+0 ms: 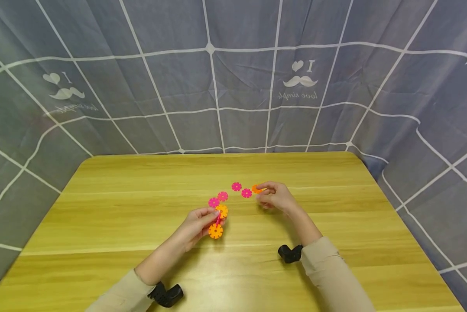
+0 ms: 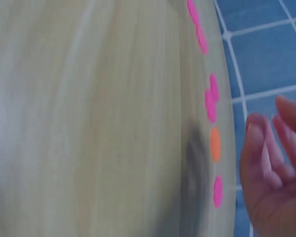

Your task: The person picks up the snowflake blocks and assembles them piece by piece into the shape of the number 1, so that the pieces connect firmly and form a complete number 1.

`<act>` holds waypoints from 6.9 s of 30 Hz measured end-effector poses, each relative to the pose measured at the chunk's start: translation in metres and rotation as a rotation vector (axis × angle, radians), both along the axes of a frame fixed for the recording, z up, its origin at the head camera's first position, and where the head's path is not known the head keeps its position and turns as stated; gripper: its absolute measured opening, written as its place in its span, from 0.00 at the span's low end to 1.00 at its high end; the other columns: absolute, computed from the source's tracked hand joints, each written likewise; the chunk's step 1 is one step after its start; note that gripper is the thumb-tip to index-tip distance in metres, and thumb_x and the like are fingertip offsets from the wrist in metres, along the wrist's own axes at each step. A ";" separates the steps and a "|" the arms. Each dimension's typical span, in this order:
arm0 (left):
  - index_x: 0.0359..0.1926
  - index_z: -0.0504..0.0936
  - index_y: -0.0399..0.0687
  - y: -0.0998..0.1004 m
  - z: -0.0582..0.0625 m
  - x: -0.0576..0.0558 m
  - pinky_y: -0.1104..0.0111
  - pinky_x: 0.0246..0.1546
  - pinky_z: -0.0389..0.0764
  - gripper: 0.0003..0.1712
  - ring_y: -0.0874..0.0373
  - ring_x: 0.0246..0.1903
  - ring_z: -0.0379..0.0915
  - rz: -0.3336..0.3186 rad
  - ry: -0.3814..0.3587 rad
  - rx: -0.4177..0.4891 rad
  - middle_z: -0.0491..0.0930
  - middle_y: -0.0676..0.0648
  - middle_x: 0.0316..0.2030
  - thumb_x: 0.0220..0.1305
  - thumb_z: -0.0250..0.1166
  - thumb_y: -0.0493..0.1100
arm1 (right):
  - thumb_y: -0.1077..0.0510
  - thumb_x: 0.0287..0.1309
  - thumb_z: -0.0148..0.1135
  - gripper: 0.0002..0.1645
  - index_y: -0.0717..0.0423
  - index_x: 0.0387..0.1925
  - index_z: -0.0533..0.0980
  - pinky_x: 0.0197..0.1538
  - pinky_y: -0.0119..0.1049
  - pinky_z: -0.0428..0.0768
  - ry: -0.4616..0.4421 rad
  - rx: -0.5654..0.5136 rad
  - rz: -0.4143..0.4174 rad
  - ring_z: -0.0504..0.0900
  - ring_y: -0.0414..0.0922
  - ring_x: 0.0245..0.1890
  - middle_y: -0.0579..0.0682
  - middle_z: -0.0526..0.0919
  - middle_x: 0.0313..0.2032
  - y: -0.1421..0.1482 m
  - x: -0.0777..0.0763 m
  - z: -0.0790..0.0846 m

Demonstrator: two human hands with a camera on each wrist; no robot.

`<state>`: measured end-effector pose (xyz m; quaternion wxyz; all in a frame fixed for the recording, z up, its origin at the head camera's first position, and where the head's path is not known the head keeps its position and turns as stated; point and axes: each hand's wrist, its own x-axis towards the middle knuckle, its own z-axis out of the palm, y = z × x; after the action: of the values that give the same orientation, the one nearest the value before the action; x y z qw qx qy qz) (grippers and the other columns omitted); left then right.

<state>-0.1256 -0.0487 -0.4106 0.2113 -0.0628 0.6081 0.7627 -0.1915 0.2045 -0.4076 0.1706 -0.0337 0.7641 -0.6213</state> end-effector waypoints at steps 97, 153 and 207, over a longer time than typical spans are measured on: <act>0.44 0.72 0.24 0.012 0.025 0.011 0.79 0.25 0.79 0.14 0.66 0.20 0.76 0.083 0.014 0.158 0.79 0.48 0.23 0.68 0.52 0.35 | 0.70 0.63 0.52 0.02 0.64 0.35 0.72 0.19 0.27 0.64 0.407 0.002 0.183 0.67 0.47 0.17 0.49 0.69 0.18 -0.075 0.038 0.034; 0.56 0.68 0.22 0.007 0.008 0.010 0.75 0.35 0.81 0.21 0.64 0.28 0.79 -0.082 0.054 0.098 0.81 0.42 0.40 0.69 0.53 0.36 | 0.67 0.57 0.61 0.12 0.65 0.44 0.80 0.46 0.40 0.76 0.404 -0.014 0.082 0.76 0.49 0.42 0.57 0.81 0.44 -0.076 0.043 -0.001; 0.59 0.68 0.28 0.008 0.009 0.009 0.77 0.31 0.79 0.24 0.66 0.27 0.77 -0.033 0.008 0.045 0.81 0.41 0.46 0.67 0.56 0.39 | 0.62 0.55 0.65 0.21 0.65 0.49 0.73 0.32 0.36 0.63 0.181 0.525 -0.160 0.64 0.47 0.29 0.51 0.66 0.27 -0.024 -0.032 -0.027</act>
<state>-0.1170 -0.0411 -0.4017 0.2228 -0.0447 0.5926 0.7728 -0.2232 0.1805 -0.4344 0.0554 0.0166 0.9111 -0.4081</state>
